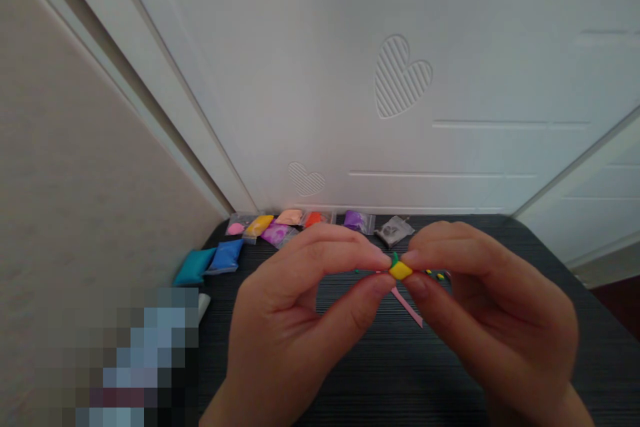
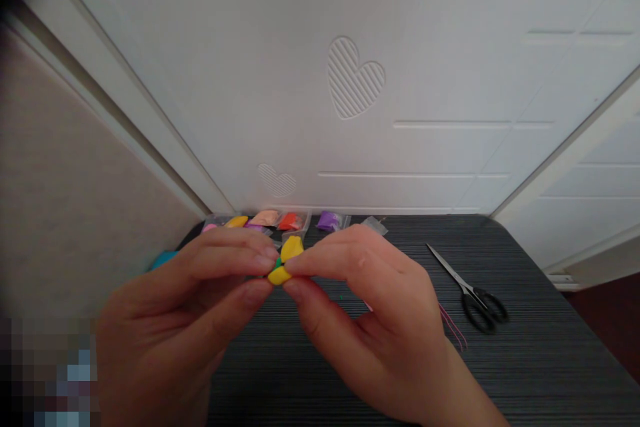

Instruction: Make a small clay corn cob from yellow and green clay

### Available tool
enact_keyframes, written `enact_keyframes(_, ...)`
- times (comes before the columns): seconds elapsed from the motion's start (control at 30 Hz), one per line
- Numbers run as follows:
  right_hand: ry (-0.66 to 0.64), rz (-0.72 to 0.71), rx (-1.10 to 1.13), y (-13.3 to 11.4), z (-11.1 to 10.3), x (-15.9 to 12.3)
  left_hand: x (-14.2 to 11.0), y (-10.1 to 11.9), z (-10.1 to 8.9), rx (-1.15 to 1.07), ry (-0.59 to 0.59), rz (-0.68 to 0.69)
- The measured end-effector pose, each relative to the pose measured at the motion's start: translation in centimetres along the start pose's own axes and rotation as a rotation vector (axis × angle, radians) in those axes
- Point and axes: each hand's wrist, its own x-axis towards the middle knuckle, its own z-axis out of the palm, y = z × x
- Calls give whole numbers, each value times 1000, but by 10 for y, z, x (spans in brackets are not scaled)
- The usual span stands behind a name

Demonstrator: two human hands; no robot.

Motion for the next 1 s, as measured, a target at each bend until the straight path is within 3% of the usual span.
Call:
enact_keyframes(0.5, -6, -15, 12, 0, -1, -1, 0, -1, -2, -81, -64, -23)
enact_keyframes(1.0, -26, 15, 13, -1, -2, -2, -1, -2, -2, -54, -47, -34)
